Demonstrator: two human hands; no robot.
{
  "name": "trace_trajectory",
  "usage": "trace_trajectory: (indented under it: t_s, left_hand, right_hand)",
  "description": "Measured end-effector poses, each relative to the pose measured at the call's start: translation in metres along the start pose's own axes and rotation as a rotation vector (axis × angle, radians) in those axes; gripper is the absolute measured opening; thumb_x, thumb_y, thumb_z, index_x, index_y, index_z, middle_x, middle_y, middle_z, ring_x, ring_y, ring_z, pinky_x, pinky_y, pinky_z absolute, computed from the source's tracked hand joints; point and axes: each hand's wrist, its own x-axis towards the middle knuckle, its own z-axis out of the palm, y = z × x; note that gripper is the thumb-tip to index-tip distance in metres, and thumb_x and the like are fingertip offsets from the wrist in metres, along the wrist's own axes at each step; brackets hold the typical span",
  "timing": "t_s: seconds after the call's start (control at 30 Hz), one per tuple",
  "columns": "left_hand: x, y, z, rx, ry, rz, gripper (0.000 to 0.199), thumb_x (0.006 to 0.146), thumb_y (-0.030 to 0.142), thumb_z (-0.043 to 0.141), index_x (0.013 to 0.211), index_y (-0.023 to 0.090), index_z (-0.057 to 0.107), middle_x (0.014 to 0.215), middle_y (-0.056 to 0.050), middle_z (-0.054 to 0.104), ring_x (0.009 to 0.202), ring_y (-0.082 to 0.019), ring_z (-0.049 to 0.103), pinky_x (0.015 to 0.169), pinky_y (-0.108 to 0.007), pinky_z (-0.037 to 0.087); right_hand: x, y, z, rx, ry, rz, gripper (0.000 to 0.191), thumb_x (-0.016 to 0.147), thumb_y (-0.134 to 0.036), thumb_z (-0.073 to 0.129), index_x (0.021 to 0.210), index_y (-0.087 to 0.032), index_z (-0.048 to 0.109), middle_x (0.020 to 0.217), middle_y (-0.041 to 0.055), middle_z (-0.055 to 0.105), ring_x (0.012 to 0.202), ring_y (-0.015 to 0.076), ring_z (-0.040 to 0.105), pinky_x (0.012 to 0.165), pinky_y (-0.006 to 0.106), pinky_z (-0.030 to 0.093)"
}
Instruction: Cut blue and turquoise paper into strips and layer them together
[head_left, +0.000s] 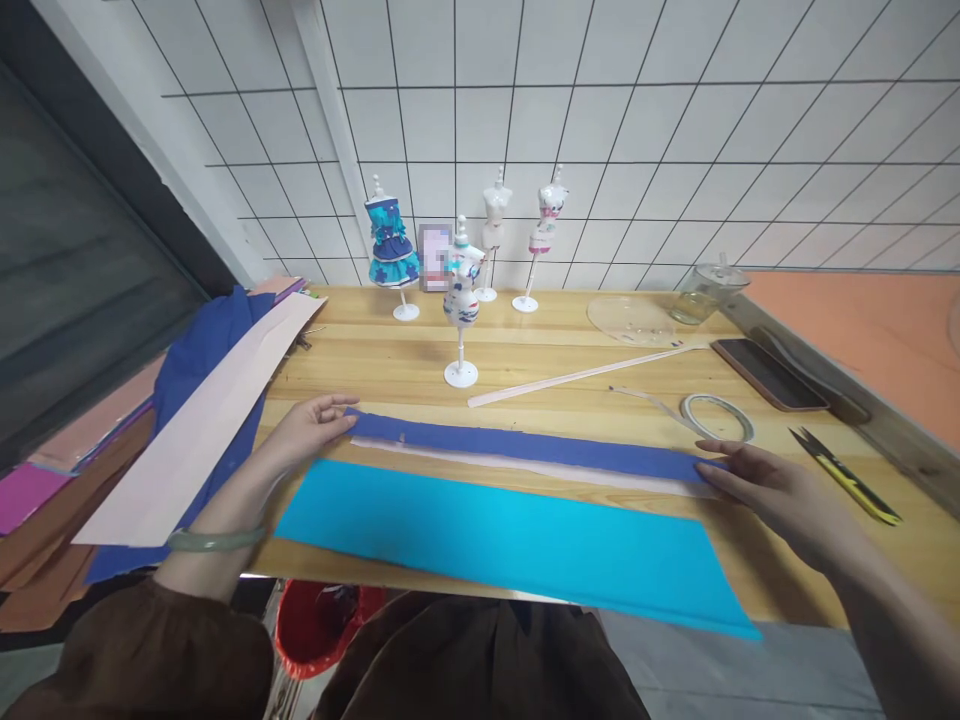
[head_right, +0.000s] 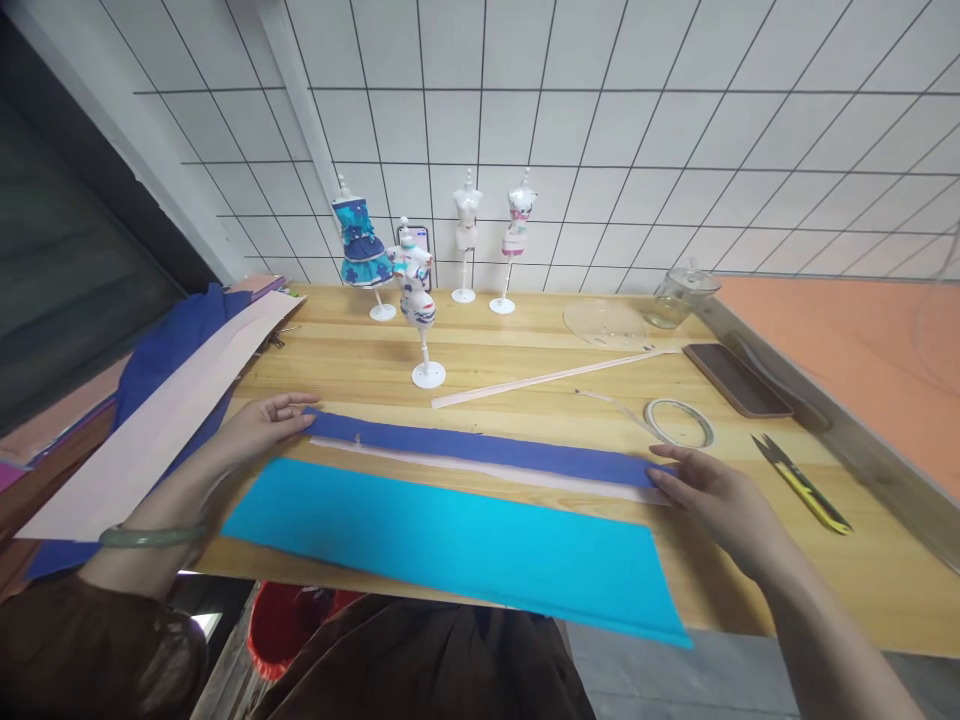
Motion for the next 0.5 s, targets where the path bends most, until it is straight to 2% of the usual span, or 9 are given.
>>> trace_trajectory:
  t_s: [0.1, 0.2, 0.33, 0.5]
  left_hand:
    - [0.003, -0.013, 0.009, 0.117, 0.020, 0.040, 0.062, 0.065, 0.054, 0.063, 0.111, 0.012, 0.060, 0.059, 0.002, 0.052, 0.056, -0.013, 0.051, 0.053, -0.024, 0.040]
    - [0.006, -0.021, 0.013, 0.227, 0.047, 0.076, 0.057, 0.069, 0.053, 0.058, 0.109, 0.012, 0.061, 0.064, 0.001, 0.055, 0.058, -0.013, 0.051, 0.054, -0.024, 0.039]
    - [0.008, -0.022, 0.012, 0.386, 0.080, 0.081, 0.052, 0.070, 0.050, 0.055, 0.108, 0.016, 0.064, 0.071, -0.001, 0.059, 0.066, -0.017, 0.056, 0.059, -0.025, 0.041]
    - [0.010, -0.025, 0.011, 0.466, 0.076, 0.070, 0.050, 0.071, 0.048, 0.055, 0.111, 0.018, 0.062, 0.073, -0.003, 0.061, 0.078, -0.022, 0.060, 0.065, -0.026, 0.044]
  right_hand:
    - [0.000, 0.005, 0.004, 0.002, -0.096, 0.070, 0.050, 0.074, -0.048, 0.058, 0.113, -0.018, 0.058, 0.084, 0.0081, 0.073, 0.076, 0.0246, 0.067, 0.064, 0.030, 0.050]
    - [0.001, 0.008, 0.008, -0.039, -0.113, 0.108, 0.051, 0.072, -0.046, 0.060, 0.114, -0.017, 0.057, 0.081, 0.0087, 0.072, 0.077, 0.0274, 0.067, 0.063, 0.032, 0.048]
    - [0.001, 0.010, 0.010, -0.082, -0.091, 0.122, 0.054, 0.070, -0.047, 0.060, 0.114, -0.016, 0.057, 0.091, 0.0105, 0.071, 0.080, 0.0274, 0.066, 0.063, 0.032, 0.047]
    - [-0.008, 0.011, 0.000, -0.136, -0.025, 0.153, 0.059, 0.071, -0.049, 0.059, 0.120, -0.017, 0.053, 0.096, 0.0100, 0.069, 0.067, 0.0214, 0.063, 0.056, 0.030, 0.044]
